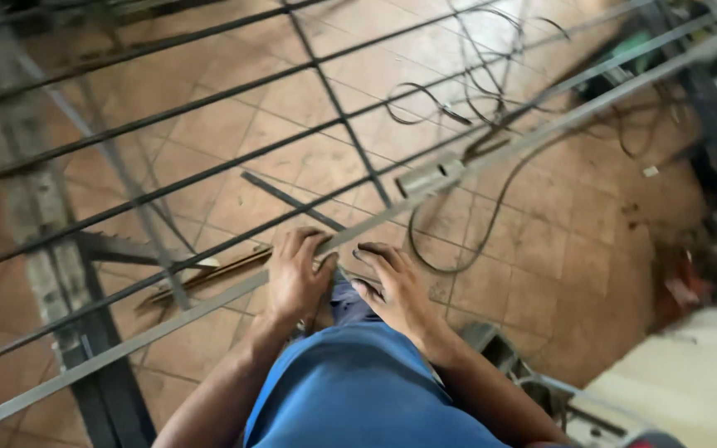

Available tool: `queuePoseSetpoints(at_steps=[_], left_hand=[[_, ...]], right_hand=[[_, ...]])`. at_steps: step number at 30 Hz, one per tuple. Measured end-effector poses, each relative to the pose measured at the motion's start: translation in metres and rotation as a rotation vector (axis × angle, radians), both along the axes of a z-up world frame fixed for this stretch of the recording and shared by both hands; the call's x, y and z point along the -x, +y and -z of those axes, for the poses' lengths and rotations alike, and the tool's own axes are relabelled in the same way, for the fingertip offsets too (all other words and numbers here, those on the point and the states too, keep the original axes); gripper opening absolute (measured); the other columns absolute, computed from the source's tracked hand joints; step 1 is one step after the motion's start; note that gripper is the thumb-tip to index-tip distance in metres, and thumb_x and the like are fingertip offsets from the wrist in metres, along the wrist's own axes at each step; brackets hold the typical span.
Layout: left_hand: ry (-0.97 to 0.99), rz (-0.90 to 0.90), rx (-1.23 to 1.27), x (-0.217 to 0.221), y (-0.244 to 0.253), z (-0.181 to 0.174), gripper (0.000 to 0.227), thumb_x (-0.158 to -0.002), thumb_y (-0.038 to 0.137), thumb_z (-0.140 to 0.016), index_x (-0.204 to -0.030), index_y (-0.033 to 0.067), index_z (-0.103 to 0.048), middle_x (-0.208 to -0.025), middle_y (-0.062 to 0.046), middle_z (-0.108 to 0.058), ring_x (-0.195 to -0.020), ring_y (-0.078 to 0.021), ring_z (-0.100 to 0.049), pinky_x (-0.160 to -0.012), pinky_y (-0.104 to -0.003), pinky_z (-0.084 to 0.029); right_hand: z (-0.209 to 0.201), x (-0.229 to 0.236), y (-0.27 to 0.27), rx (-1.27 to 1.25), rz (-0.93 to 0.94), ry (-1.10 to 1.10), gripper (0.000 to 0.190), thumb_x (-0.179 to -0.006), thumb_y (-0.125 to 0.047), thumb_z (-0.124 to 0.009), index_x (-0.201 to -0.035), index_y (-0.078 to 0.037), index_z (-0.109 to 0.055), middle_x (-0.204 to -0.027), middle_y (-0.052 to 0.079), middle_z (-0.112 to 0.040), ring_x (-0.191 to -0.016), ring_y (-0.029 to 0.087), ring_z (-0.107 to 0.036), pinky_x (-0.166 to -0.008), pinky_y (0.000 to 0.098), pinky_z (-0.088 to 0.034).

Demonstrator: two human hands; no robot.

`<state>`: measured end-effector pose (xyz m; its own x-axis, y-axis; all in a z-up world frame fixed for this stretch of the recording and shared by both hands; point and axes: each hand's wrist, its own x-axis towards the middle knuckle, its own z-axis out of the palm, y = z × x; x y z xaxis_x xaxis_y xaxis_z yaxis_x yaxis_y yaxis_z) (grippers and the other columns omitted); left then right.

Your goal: Aligning metal bars and welding them to a frame

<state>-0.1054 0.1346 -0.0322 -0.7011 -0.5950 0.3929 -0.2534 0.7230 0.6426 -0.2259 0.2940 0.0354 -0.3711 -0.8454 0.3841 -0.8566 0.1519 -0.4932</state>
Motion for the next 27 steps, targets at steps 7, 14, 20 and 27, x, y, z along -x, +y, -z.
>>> queuePoseSetpoints(at_steps=[7,14,20,27], left_hand=[[0.003,0.122,0.103,0.030,0.030,-0.006,0.026,-0.092,0.030,-0.074,-0.112,0.0142,-0.073,-0.112,-0.006,-0.063,-0.102,-0.0286,-0.064,-0.085,-0.040,-0.050],[-0.009,0.216,-0.091,0.132,0.129,0.017,0.024,-0.086,0.032,-0.076,-0.107,0.0209,-0.075,-0.111,-0.004,-0.067,-0.104,-0.0297,-0.068,-0.086,-0.041,-0.052],[-0.066,0.317,-0.168,0.236,0.209,0.018,0.022,-0.086,0.028,-0.072,-0.104,0.0168,-0.077,-0.111,-0.006,-0.070,-0.104,-0.0295,-0.068,-0.090,-0.042,-0.052],[-0.111,0.334,-0.369,0.353,0.291,-0.010,0.026,-0.087,0.023,-0.065,-0.109,0.0148,-0.074,-0.114,-0.003,-0.071,-0.105,-0.0229,-0.071,-0.088,-0.036,-0.053]], right_hand=[[0.008,0.023,0.071,-0.157,0.086,-0.220,0.037,-0.084,-0.018,-0.079,-0.118,-0.009,-0.069,-0.108,0.017,-0.069,-0.100,0.042,-0.069,-0.086,0.0495,-0.058],[0.025,0.101,0.149,-0.101,0.115,-0.307,0.025,-0.088,-0.015,-0.077,-0.112,-0.014,-0.072,-0.100,0.012,-0.072,-0.093,0.038,-0.073,-0.080,0.0457,-0.060],[0.069,0.212,0.244,-0.129,0.226,-0.512,0.023,-0.095,-0.026,-0.068,-0.112,-0.012,-0.074,-0.104,0.006,-0.075,-0.098,0.028,-0.074,-0.085,0.0378,-0.058],[0.047,0.321,0.312,0.050,0.123,-0.373,0.020,-0.098,-0.022,-0.062,-0.109,-0.006,-0.069,-0.106,0.008,-0.072,-0.095,0.025,-0.071,-0.083,0.0330,-0.054]])
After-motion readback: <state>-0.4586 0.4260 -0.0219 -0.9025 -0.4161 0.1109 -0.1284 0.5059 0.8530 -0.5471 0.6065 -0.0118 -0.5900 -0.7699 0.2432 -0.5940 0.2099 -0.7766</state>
